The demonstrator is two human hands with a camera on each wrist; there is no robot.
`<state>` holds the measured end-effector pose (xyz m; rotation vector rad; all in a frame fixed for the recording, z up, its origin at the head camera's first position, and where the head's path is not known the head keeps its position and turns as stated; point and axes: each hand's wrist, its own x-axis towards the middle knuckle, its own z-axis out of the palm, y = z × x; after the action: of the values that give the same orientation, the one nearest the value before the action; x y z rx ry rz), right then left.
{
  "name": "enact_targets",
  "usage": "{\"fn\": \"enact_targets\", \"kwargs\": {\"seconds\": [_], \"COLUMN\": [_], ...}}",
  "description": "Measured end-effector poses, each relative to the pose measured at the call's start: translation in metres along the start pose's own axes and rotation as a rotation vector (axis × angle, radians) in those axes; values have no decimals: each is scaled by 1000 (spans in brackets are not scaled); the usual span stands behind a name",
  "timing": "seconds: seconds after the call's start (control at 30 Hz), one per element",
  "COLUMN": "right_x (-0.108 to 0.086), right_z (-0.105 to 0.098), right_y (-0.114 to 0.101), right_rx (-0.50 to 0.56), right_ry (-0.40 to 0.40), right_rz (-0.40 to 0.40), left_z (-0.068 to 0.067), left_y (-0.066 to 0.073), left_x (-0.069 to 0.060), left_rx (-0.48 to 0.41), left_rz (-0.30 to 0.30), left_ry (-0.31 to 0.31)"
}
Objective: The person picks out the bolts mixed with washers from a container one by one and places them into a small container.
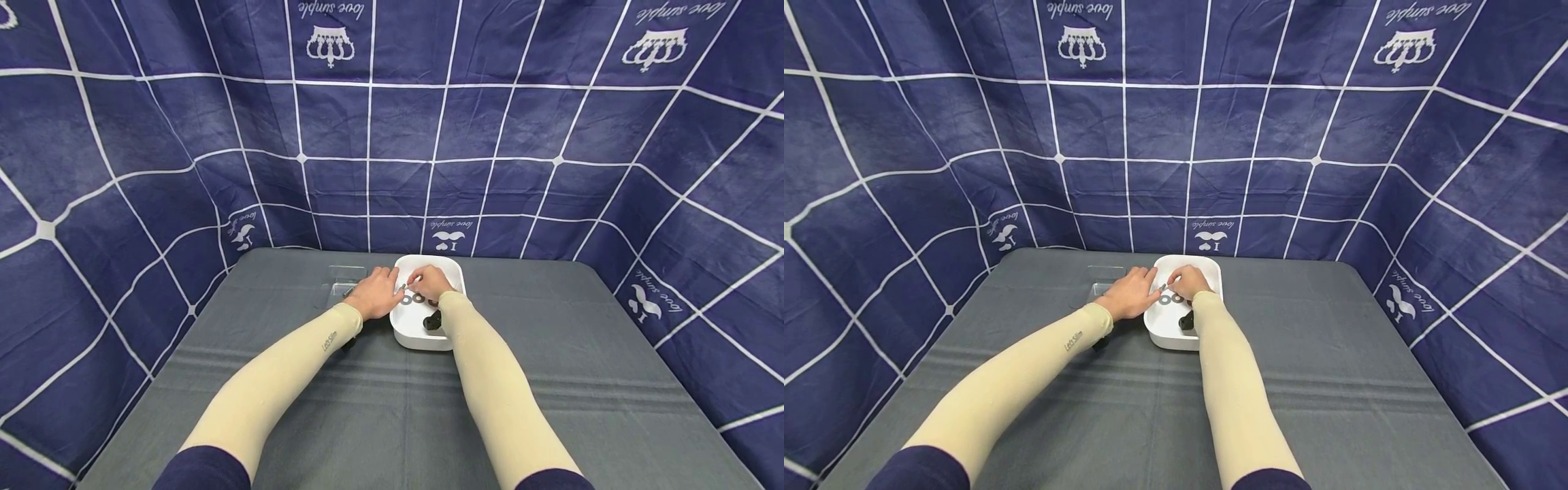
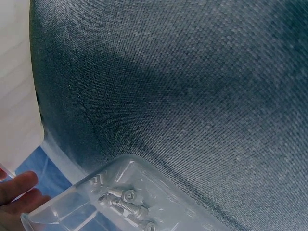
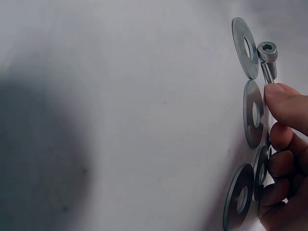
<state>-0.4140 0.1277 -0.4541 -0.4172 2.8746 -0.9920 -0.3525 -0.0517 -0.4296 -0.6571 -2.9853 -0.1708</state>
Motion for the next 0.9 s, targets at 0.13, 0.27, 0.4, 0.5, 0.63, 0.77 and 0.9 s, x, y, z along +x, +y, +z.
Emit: {"fn": "enact_targets", "kwargs": {"seconds": [0.13, 0.27, 0.4, 0.5, 0.63, 0.77, 0.9], "right_x": [0, 0, 1, 3, 3, 0, -1], "right_z": [0, 0, 0, -1, -3, -4, -5], "right_y": [1, 2, 3, 4, 5, 5, 7], "right_rx": [-10, -8, 1, 5, 0, -24, -48], "right_ry": [-8, -18, -36, -53, -63, -49, -32], "right_rz": [-18, -20, -4, 5, -9, -39, -55], "left_z": [1, 0, -2, -3, -3, -4, -6], "left_y": [0, 1, 2, 1, 1, 1, 3], "left_x": [0, 0, 0, 0, 0, 0, -1], "left_rx": [15, 17, 37, 48, 48, 49, 59], "left_rz": [2, -3, -1, 2, 3, 1, 0], "left_ry": [9, 19, 12, 9, 3, 4, -2]}}
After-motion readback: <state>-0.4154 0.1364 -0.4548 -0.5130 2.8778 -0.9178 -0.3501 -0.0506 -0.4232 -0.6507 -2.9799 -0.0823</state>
